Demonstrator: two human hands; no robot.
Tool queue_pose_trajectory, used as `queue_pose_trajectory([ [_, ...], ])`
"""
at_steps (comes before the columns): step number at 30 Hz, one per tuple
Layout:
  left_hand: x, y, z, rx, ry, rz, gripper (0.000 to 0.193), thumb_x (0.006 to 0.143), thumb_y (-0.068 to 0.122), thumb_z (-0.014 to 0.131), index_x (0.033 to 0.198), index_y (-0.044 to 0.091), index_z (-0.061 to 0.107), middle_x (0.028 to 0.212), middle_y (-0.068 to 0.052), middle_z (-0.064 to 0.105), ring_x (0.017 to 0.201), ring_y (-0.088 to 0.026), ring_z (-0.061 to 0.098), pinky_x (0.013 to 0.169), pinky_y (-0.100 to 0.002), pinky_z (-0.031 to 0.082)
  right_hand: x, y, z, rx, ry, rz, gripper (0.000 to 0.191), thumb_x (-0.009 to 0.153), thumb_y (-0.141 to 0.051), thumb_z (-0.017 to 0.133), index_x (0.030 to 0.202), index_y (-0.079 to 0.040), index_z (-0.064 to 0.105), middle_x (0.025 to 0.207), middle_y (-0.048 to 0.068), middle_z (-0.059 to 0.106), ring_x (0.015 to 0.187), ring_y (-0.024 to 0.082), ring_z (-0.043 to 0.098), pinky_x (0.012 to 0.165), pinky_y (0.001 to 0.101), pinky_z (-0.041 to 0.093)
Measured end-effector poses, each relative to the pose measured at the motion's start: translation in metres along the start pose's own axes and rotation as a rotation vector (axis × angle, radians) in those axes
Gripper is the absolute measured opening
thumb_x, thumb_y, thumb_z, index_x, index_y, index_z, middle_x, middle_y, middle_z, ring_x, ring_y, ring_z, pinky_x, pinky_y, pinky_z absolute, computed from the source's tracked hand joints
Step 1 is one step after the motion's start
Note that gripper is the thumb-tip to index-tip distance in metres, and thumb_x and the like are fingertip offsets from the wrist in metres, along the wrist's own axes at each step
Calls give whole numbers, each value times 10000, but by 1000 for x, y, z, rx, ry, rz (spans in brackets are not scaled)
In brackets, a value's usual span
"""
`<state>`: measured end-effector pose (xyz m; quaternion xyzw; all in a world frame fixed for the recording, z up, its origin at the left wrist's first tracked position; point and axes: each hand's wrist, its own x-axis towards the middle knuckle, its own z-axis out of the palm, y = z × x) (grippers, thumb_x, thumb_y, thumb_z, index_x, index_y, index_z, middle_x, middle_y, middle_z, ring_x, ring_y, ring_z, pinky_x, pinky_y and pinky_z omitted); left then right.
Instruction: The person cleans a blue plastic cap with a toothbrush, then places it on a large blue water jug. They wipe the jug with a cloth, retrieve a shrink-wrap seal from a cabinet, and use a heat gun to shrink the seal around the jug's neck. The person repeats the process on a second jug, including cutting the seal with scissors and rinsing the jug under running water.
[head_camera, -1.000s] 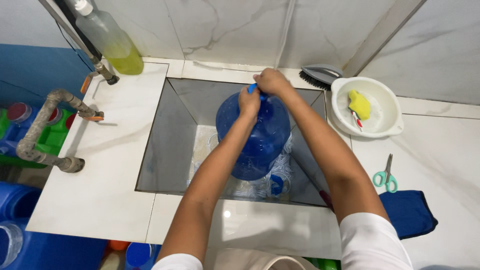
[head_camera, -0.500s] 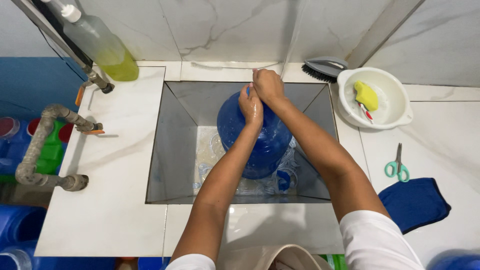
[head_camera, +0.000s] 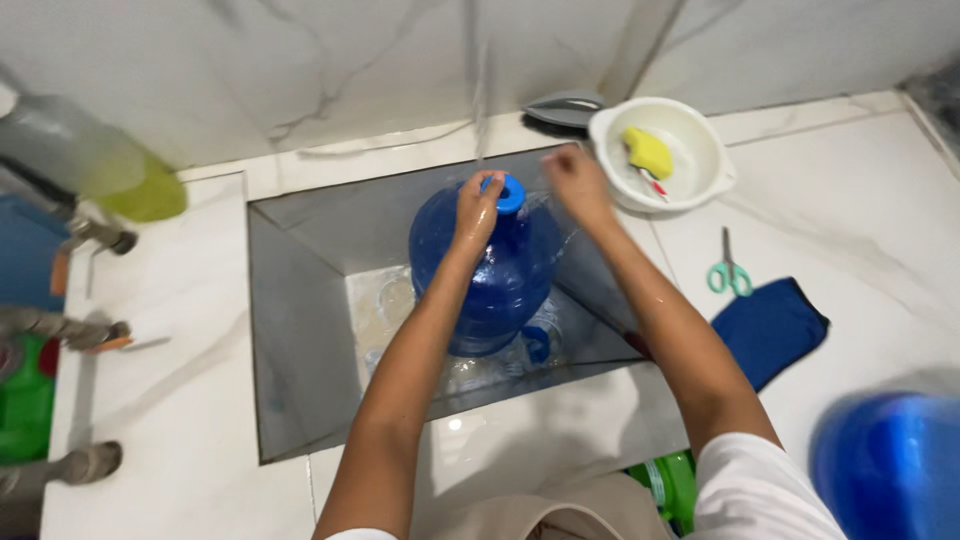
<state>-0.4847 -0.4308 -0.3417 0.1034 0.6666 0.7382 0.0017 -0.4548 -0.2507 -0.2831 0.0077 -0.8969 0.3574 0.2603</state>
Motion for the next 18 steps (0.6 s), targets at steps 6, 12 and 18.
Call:
queue_pose_trajectory([
  [6, -27, -9, 36, -64, -379, -220, 261, 974, 228, 621, 1017, 10, 757, 927, -47, 754, 860, -116, 674, 831, -260, 516, -111, 139, -159, -663, 38, 609, 539, 1005, -385, 723, 1210, 98, 601, 1219, 325, 564, 1146, 494, 528, 907, 579, 462],
  [12, -69, -21, 67, 26, -611, -231, 275, 962, 263, 660, 988, 10, 762, 901, -24, 746, 827, -82, 658, 772, -240, 518, -172, 159, -150, -687, -151, 552, 604, 874, -304, 766, 1354, 17, 587, 1333, 274, 533, 1195, 479, 529, 966, 567, 464],
  [18, -97, -28, 96, 193, -632, -242, 425, 964, 423, 676, 869, 21, 777, 754, 1, 712, 676, -69, 601, 644, -257, 500, -183, 114, -145, 56, -399, 497, 192, 941, -171, 711, 1068, -29, 682, 931, 88, 693, 889, 198, 630, 834, 349, 524],
])
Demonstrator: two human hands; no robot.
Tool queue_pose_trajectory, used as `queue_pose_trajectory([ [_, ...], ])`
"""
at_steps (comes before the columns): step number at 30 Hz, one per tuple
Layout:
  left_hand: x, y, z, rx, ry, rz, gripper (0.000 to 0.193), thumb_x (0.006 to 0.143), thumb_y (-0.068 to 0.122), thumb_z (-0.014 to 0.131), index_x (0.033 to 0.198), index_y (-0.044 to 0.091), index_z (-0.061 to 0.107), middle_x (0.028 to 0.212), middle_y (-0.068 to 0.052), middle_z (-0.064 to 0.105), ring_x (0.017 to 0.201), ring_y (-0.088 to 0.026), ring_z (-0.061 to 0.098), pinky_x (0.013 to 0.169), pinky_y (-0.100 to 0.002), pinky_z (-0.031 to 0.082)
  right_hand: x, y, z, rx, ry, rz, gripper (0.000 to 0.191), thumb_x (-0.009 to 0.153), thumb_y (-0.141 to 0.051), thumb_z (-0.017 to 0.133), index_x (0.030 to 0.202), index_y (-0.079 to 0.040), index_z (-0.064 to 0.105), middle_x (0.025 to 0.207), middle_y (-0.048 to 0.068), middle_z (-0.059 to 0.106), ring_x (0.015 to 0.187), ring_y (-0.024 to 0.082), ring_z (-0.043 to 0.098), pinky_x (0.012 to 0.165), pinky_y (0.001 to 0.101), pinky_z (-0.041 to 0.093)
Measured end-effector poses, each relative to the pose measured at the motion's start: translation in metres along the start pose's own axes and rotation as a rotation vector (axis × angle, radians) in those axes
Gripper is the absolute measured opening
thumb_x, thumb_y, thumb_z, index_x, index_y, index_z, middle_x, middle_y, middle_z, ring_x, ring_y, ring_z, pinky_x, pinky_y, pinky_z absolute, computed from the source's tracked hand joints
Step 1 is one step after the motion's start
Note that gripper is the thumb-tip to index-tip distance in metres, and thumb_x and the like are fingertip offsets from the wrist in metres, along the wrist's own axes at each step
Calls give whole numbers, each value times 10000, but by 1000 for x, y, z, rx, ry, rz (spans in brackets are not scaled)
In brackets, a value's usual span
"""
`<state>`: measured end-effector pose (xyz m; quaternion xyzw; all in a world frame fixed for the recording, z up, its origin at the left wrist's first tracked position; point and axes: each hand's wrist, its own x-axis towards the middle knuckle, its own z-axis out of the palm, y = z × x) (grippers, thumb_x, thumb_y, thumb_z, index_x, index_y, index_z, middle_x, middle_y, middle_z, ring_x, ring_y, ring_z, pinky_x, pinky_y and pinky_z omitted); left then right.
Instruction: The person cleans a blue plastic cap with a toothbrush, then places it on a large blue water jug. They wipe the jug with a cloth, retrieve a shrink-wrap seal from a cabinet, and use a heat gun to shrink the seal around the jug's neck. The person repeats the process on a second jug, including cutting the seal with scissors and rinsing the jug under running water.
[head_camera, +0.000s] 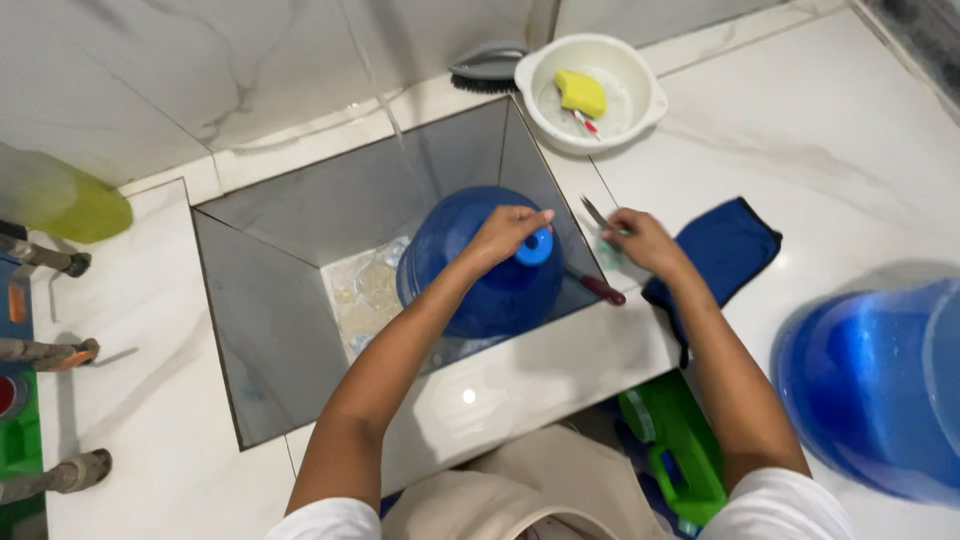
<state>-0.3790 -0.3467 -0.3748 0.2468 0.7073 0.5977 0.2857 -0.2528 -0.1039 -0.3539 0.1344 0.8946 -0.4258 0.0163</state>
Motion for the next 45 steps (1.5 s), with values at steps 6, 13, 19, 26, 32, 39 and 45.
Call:
queue_pose_trajectory([
  [6, 10, 9, 20, 412, 162, -83, 602, 943, 540, 624, 781, -29, 736, 673, -200, 683, 638, -277, 691, 641, -410, 523, -19, -41, 44, 141, -63, -100, 180, 985, -130, 519, 1047, -36, 659, 931, 100, 759, 880, 235, 706, 805, 368, 524],
  [13, 20, 10, 51, 440, 493, -54, 456, 919, 439, 599, 815, 26, 761, 841, -251, 720, 842, -454, 701, 780, -527, 545, -6, -61, 69, -262, 226, -118, 570, 1064, -390, 309, 990, 9, 708, 900, 296, 691, 875, 491, 653, 819, 569, 476],
  [19, 22, 14, 57, 478, 506, -31, 341, 848, 321, 623, 805, 13, 763, 852, -263, 709, 853, -451, 693, 790, -530, 543, 4, -66, 64, -272, 189, -20, 795, 1092, -529, 225, 795, 11, 729, 771, 308, 671, 805, 499, 653, 833, 567, 493],
  [26, 24, 17, 54, 422, 478, -26, 341, 828, 312, 626, 771, -2, 746, 795, -272, 696, 802, -455, 693, 744, -526, 545, -6, -92, 38, -357, 79, -51, 834, 1112, -531, 218, 743, 24, 719, 744, 292, 671, 772, 483, 659, 818, 551, 509],
  [32, 22, 7, 49, 230, 325, 95, 584, 935, 503, 486, 868, -34, 704, 735, -247, 692, 706, -373, 697, 693, -480, 515, -6, -101, 13, -361, -12, -89, 753, 1063, -614, 362, 823, -18, 754, 759, 250, 705, 772, 424, 666, 734, 489, 514],
  [39, -8, 4, 19, -429, -113, 7, 817, 1007, 694, 269, 1160, 33, 725, 1056, -112, 737, 1026, -260, 654, 966, -359, 518, -2, -40, -18, 396, -154, -111, 261, 921, -306, 739, 847, -59, 701, 808, -33, 676, 729, 64, 592, 657, 235, 483],
  [45, -8, 22, -6, 392, 234, 191, 411, 715, -54, 530, 1026, 73, 767, 1005, -190, 759, 1017, -328, 718, 940, -374, 533, 13, 43, -42, -762, 352, 60, 352, 985, -417, 644, 961, -86, 764, 878, 174, 747, 820, 368, 694, 714, 504, 559],
])
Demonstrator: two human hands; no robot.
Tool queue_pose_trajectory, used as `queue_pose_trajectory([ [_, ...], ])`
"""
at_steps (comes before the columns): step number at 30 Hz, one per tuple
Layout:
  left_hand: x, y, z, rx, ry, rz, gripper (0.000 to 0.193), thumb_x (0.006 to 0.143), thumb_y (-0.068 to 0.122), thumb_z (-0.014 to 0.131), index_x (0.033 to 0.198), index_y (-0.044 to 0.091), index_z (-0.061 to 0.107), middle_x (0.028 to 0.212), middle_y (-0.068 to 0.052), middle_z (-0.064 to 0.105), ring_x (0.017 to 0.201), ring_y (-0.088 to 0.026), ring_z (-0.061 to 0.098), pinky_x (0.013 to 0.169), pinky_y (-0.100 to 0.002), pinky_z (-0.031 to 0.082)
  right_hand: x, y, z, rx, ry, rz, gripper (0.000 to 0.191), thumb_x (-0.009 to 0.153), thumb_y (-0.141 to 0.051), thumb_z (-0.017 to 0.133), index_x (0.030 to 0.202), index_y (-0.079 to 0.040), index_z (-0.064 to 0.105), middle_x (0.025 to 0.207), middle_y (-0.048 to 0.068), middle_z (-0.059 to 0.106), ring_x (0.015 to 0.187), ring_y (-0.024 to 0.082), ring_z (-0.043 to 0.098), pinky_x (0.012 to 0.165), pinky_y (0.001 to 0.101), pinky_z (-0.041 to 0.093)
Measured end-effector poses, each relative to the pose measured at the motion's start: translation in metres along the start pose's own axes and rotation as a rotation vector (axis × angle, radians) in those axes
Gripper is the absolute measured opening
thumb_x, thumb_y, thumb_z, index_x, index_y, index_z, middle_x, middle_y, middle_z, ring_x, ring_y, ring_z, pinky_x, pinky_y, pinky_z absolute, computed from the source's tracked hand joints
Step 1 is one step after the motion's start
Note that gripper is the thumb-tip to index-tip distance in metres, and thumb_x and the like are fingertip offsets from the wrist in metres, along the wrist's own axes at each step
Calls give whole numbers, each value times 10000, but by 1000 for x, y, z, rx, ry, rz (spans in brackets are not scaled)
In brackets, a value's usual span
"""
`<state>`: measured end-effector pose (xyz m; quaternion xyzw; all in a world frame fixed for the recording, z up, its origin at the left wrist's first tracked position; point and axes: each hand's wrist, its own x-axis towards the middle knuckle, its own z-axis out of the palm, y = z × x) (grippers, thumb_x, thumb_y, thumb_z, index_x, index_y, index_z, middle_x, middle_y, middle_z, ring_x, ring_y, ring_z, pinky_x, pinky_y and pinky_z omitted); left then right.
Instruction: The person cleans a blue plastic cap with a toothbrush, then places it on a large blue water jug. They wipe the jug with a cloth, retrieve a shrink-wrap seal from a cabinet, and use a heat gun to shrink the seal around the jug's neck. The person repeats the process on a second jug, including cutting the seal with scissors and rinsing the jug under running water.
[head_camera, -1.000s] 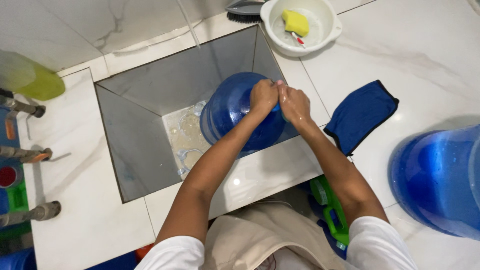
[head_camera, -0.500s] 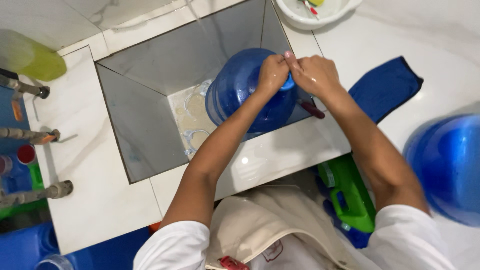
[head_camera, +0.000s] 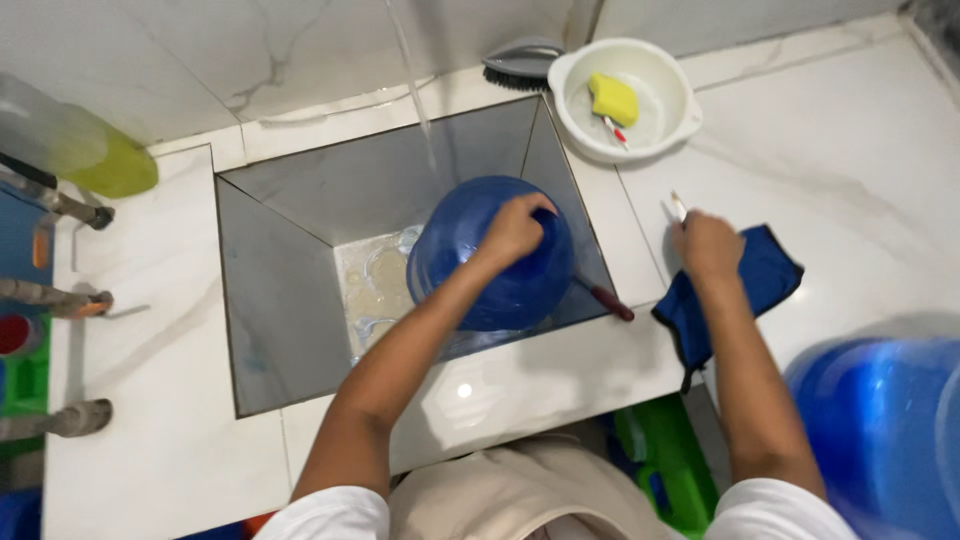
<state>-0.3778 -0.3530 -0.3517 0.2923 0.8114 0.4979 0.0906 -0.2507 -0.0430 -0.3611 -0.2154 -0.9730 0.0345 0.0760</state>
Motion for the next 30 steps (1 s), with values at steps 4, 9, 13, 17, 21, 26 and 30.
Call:
queue_pose_trajectory([
  [4, 53, -20, -86, 31, 229, -126, 406, 713, -75, 529, 944, 107, 809, 889, -150, 782, 831, -264, 753, 769, -351, 577, 14, -9, 13, -176, 30, 26, 539, 911, -518, 685, 891, 18, 738, 894, 223, 724, 934, 399, 659, 753, 532, 544],
  [9, 75, -35, -154, -502, 327, -296, 427, 740, -139, 425, 922, 32, 771, 874, -104, 781, 765, -190, 724, 717, -308, 595, 104, -69, -27, 436, 302, -168, 447, 1013, -381, 667, 1121, 53, 674, 1137, 286, 637, 1059, 478, 614, 923, 547, 512],
  [13, 81, -34, -154, -600, 383, -382, 347, 864, -51, 383, 913, 44, 713, 832, -101, 739, 734, -179, 693, 687, -303, 574, 182, -148, -40, 438, 97, -93, 605, 885, -427, 753, 1341, -60, 602, 1271, 361, 502, 1084, 580, 525, 865, 587, 467],
  [17, 86, -38, -150, -466, 498, -306, 362, 945, 88, 394, 893, 28, 747, 797, -49, 681, 734, -129, 582, 713, -267, 497, 211, -165, -43, 398, -155, 65, 565, 931, -370, 661, 1451, -179, 547, 1347, 269, 580, 1268, 478, 573, 1116, 507, 446],
  [21, 84, -55, -150, -545, 524, -307, 328, 769, 15, 459, 917, 38, 751, 746, -15, 602, 702, -124, 501, 667, -261, 425, 208, -144, -33, 113, -306, -28, 550, 975, -217, 545, 1520, -278, 492, 1553, 199, 384, 1398, 513, 434, 1187, 559, 343],
  [26, 79, -74, -144, -597, 515, -243, 284, 772, 62, 473, 898, 27, 725, 748, 5, 600, 714, -113, 505, 683, -246, 419, 211, -130, 4, 29, -434, -63, 547, 975, -201, 489, 1514, -203, 398, 1616, 259, 171, 1345, 587, 376, 1117, 606, 326],
  [30, 80, -81, -141, -582, 573, -199, 242, 787, 89, 494, 901, 21, 696, 745, 2, 583, 708, -110, 504, 676, -256, 406, 221, -119, -5, 277, -587, -21, 658, 901, -338, 736, 1484, -172, 478, 1454, 298, 543, 1215, 420, 622, 1069, 521, 521],
])
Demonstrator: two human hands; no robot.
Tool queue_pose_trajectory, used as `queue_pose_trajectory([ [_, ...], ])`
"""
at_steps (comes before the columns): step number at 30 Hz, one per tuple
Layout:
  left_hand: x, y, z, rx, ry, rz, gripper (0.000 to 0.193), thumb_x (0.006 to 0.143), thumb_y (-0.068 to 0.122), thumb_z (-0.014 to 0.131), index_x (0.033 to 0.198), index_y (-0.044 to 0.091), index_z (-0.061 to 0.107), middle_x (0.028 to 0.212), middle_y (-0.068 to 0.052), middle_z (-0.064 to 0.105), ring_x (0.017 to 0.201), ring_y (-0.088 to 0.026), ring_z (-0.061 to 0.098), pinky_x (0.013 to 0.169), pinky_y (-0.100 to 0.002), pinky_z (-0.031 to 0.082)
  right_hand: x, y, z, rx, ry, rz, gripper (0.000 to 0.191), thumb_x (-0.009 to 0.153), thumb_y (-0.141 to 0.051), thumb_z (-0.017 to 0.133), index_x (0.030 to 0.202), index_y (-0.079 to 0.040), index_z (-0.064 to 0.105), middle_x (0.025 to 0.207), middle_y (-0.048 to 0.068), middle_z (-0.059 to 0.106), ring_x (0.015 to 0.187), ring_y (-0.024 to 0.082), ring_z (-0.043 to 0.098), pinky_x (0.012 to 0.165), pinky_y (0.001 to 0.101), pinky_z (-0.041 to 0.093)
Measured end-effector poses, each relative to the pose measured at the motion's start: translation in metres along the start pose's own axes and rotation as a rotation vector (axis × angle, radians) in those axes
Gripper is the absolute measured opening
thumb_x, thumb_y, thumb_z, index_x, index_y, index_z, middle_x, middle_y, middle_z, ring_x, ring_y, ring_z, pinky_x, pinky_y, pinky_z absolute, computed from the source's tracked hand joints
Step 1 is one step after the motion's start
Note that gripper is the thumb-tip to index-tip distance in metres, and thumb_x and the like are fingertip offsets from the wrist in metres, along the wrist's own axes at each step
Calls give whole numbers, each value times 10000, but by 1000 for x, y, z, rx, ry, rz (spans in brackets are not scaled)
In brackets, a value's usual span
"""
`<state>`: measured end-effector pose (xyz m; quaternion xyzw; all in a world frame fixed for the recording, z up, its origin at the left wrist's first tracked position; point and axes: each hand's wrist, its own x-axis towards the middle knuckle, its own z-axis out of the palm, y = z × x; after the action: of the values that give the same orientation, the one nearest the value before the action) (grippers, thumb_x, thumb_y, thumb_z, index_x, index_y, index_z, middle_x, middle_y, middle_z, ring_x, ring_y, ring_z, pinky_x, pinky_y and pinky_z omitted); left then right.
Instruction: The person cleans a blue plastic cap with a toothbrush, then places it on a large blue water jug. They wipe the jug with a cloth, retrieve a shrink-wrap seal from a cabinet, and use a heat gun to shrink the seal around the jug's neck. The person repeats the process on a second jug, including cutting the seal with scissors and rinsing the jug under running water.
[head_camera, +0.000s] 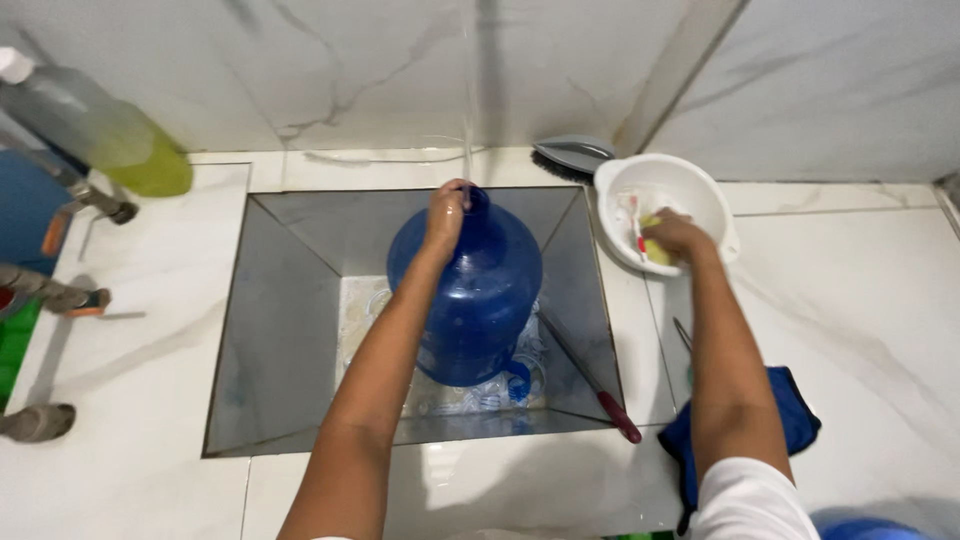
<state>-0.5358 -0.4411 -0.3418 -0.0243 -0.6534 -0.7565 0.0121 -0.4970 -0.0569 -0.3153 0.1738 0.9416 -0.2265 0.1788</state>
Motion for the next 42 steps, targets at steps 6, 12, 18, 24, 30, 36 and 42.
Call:
queue_pose_trajectory([
  [6, -9, 3, 4, 10, 56, 23, 320, 942, 309, 501, 914, 43, 676, 812, -19, 626, 772, -127, 542, 734, -279, 433, -58, -67, -61, 904, -126, -105, 819, 825, -96, 611, 1528, -385, 309, 1275, 137, 570, 999, 274, 673, 737, 410, 584],
  [12, -25, 16, 6, -340, -20, -25, 701, 1031, 674, 303, 1226, 69, 598, 1147, -5, 652, 1091, -116, 596, 1004, -269, 435, -76, -217, -3, 650, -529, -546, 612, 808, -33, 619, 1403, -175, 613, 1160, 123, 690, 856, 187, 685, 660, 301, 572],
  [18, -31, 25, -1, -585, -153, -136, 992, 1077, 746, 165, 1403, -90, 587, 1122, -236, 630, 1028, -335, 573, 947, -476, 421, -55, -281, 27, 61, -266, -676, 316, 905, -54, 510, 1042, -75, 794, 866, 165, 762, 745, 275, 697, 653, 378, 571],
  [24, -41, 33, -8, -267, -71, -90, 1056, 952, 794, 168, 1434, -68, 540, 1443, -210, 583, 1332, -282, 520, 1188, -375, 304, -62, -301, 30, -174, 66, -689, 294, 955, -194, 497, 1060, -90, 751, 988, 230, 727, 769, 402, 738, 820, 446, 588],
  [30, -44, 38, -11, -180, -27, -122, 1046, 944, 789, 186, 1527, -55, 392, 1599, -207, 399, 1497, -268, 337, 1236, -365, 181, -87, -307, 31, -248, 102, -684, 392, 854, -353, 741, 1047, -12, 723, 964, 273, 719, 918, 389, 699, 864, 455, 552],
  [36, -41, 37, -13, -220, -38, -141, 1053, 954, 784, 201, 1538, -80, 348, 1615, -211, 374, 1515, -273, 326, 1240, -359, 178, -97, -306, 24, 105, -75, -689, 307, 838, -116, 651, 1110, 15, 595, 964, 178, 705, 810, 304, 774, 661, 428, 669],
  [42, -42, 36, -19, -188, -28, -111, 1024, 971, 770, 203, 1513, -73, 410, 1576, -225, 439, 1494, -294, 371, 1229, -363, 222, -94, -302, 37, 14, 63, -851, 183, 903, -207, 708, 966, -41, 751, 714, 125, 715, 614, 200, 690, 619, 364, 544],
])
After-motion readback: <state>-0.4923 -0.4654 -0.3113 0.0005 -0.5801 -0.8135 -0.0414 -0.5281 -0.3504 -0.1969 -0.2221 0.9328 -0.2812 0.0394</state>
